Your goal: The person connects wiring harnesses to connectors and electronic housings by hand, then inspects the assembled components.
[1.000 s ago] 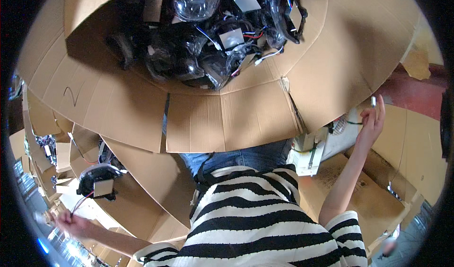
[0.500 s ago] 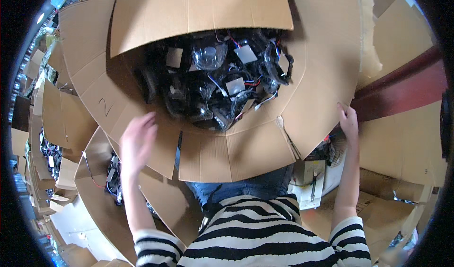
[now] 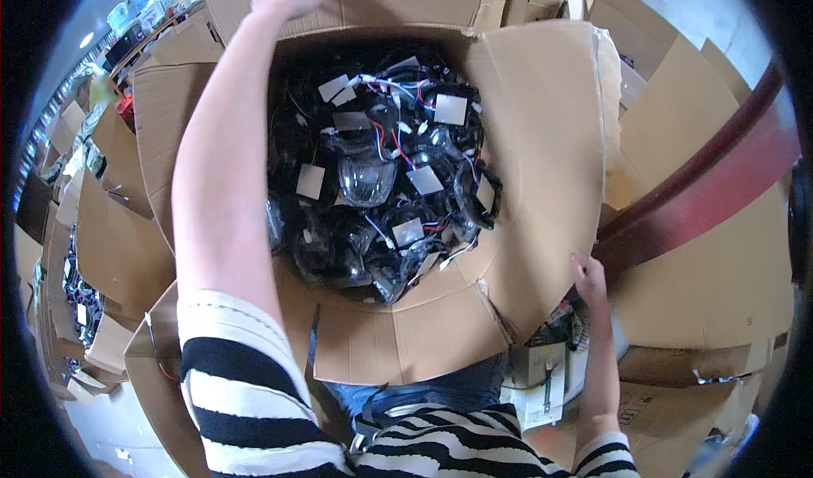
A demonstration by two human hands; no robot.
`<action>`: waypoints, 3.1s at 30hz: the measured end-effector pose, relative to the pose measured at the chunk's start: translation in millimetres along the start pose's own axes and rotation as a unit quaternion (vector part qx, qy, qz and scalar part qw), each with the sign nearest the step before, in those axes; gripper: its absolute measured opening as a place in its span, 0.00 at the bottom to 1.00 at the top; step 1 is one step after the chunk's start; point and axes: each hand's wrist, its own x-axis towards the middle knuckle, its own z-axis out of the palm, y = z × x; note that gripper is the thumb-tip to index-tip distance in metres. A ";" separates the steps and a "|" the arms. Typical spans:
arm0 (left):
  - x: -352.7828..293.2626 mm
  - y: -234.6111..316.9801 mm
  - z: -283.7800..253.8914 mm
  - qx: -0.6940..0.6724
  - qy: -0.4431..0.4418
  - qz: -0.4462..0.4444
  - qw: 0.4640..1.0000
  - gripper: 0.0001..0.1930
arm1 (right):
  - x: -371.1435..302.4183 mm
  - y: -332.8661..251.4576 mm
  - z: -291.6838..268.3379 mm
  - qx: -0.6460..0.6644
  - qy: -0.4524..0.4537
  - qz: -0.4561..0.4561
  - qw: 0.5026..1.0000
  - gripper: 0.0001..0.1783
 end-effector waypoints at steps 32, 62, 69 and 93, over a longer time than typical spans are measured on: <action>-370.8 -127.8 126.0 -0.142 -0.103 -0.223 0.959 0.25 | 74.6 -11.9 -1.8 -0.171 0.044 0.018 0.984 0.24; -495.9 -71.6 120.3 -0.264 -0.064 -0.292 0.917 0.21 | -78.1 -9.3 17.2 -0.016 -0.100 0.204 0.974 0.13; -511.5 21.9 112.9 -0.398 -0.202 -0.198 0.873 0.04 | -173.2 -79.5 9.2 0.247 -0.302 0.199 0.899 0.20; -441.8 76.4 153.6 -0.635 -0.380 -0.170 0.650 0.10 | -124.0 -156.0 68.9 0.262 -0.510 -0.042 0.818 0.04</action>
